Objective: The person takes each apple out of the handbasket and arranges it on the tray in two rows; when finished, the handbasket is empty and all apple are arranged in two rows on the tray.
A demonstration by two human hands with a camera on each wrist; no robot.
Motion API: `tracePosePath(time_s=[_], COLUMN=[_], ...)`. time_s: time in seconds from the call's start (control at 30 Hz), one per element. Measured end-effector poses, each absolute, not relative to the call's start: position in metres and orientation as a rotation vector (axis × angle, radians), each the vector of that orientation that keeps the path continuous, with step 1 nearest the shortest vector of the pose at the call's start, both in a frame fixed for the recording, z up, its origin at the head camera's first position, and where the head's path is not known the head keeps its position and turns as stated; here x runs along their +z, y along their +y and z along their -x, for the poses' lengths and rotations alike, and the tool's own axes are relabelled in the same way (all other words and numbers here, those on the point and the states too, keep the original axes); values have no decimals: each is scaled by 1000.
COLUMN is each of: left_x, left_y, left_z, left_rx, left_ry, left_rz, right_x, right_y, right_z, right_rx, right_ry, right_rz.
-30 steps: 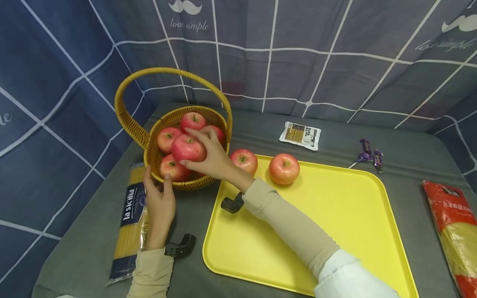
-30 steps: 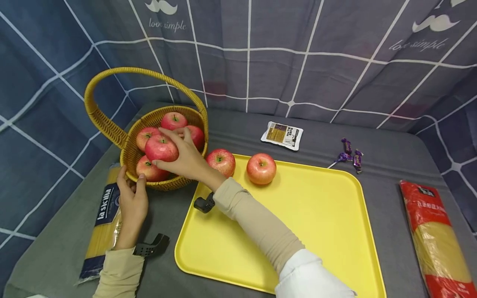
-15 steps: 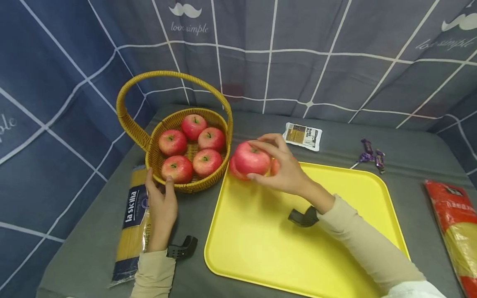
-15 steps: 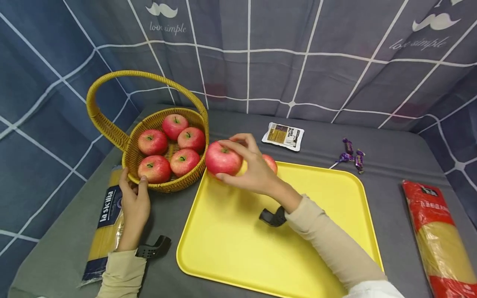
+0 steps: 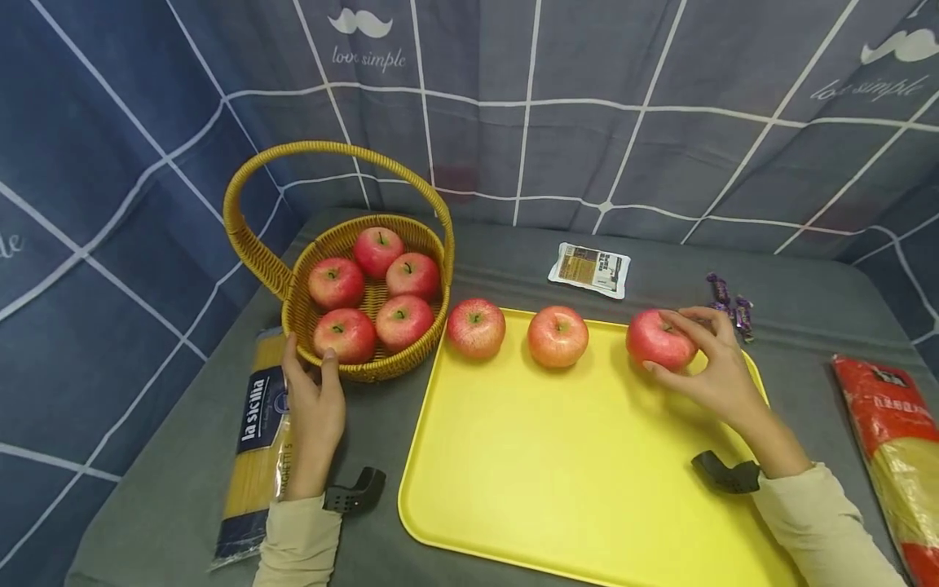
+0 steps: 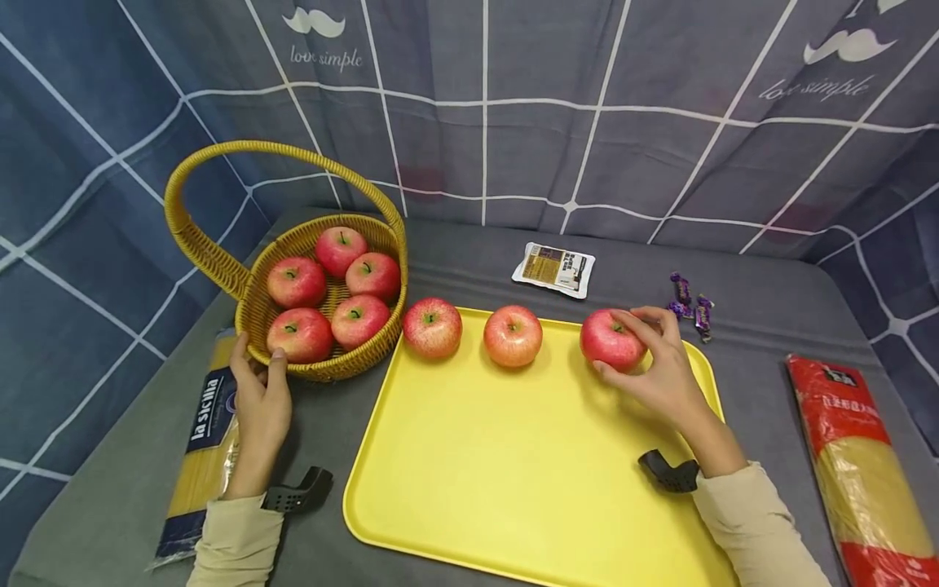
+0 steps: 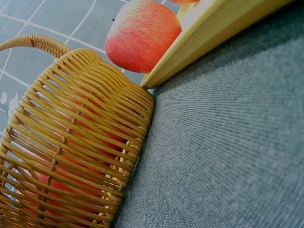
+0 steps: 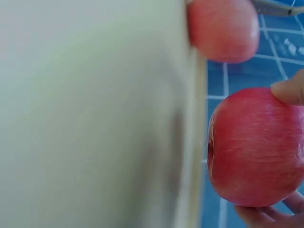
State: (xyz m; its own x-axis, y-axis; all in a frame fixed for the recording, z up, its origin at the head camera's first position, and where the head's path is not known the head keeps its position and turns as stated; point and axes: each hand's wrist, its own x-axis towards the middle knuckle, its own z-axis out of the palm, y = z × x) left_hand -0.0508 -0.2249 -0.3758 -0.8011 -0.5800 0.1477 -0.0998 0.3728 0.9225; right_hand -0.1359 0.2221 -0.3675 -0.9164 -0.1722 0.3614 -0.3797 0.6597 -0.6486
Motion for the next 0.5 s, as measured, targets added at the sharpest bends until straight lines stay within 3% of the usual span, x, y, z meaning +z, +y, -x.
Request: tracePosePath(time_s=[0.5], left_x=[-375], left_y=[-225], left_z=[51], left_rx=[-1427], left_ry=[-2183], left_rz=[-588], right_x=[-393], right_y=[211], right_z=[141], right_rx=[1168], right_ry=[-2582], right_rz=[-526])
